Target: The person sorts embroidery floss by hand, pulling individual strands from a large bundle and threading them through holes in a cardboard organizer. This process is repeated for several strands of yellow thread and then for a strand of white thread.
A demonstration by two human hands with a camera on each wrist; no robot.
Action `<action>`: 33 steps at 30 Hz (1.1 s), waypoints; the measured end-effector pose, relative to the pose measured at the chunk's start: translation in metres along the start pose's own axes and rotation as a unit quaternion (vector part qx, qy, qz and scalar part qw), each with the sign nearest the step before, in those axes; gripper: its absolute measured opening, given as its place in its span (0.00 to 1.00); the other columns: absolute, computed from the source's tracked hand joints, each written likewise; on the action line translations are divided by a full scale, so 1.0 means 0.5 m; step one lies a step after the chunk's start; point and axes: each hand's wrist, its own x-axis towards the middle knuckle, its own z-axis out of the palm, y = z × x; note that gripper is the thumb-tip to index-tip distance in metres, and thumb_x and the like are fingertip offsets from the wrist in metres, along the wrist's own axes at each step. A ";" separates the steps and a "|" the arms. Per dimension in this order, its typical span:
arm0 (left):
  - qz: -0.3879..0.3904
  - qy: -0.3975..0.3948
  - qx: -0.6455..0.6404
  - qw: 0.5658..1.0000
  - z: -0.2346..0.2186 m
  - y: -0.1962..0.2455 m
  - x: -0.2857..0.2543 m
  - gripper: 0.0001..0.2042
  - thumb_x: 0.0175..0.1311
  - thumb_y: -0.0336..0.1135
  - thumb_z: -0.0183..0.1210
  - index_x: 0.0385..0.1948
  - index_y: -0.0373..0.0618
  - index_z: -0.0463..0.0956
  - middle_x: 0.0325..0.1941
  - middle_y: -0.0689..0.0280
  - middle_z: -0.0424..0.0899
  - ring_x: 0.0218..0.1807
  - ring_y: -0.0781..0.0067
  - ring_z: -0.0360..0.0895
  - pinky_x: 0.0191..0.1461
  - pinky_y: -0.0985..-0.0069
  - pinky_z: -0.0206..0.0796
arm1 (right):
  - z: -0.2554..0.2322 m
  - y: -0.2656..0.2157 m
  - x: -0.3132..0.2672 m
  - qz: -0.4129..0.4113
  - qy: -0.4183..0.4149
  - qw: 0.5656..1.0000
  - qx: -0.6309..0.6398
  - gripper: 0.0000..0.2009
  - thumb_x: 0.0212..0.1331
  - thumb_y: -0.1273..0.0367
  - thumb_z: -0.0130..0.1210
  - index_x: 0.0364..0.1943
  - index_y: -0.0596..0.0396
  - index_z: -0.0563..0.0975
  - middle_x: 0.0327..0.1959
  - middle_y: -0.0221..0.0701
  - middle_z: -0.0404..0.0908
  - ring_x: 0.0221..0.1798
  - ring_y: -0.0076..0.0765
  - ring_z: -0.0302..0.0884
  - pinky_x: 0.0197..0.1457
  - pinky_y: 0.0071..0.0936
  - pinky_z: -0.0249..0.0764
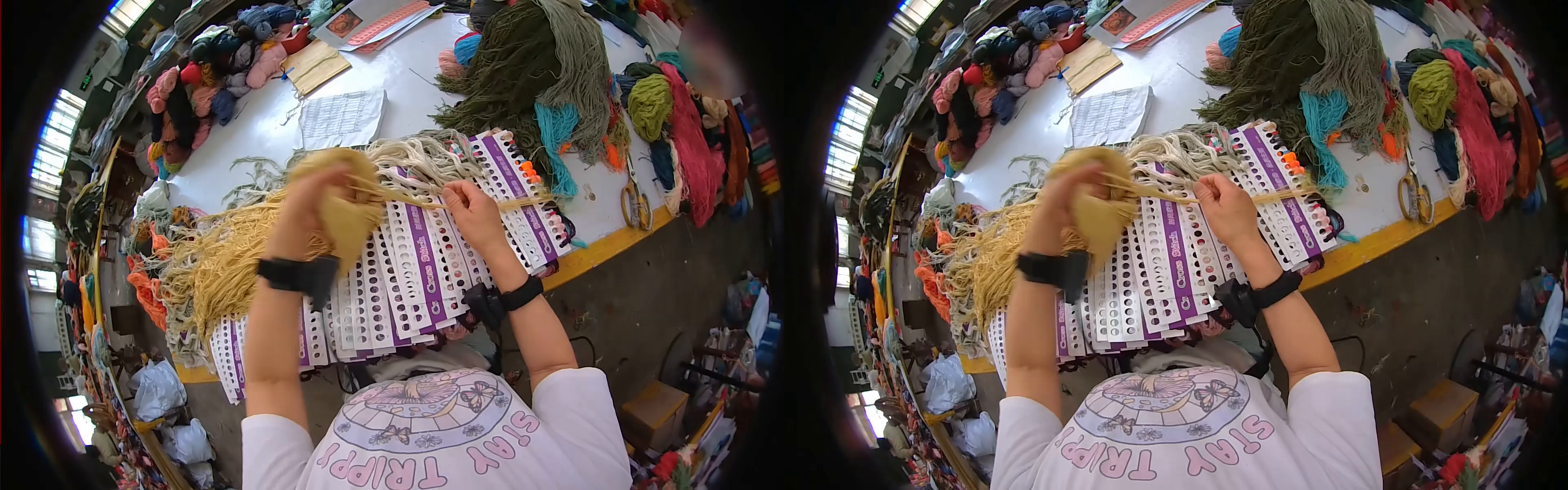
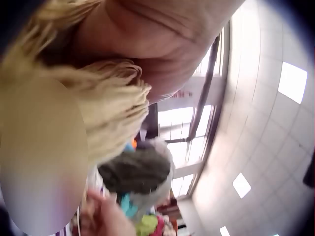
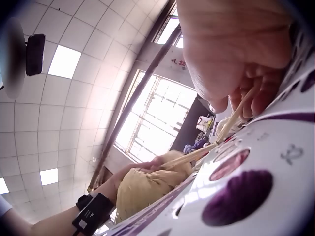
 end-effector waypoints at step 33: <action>0.071 -0.299 -0.092 0.947 0.088 -0.034 -0.175 0.19 0.64 0.42 0.43 0.48 0.35 0.65 0.51 0.59 0.70 0.49 0.71 0.70 0.49 0.71 0.67 | 0.027 -0.186 -0.102 0.027 -0.043 0.908 0.417 0.08 0.53 0.67 0.54 0.32 0.57 0.77 0.20 0.22 0.74 0.20 0.12 0.66 0.21 0.10 0.65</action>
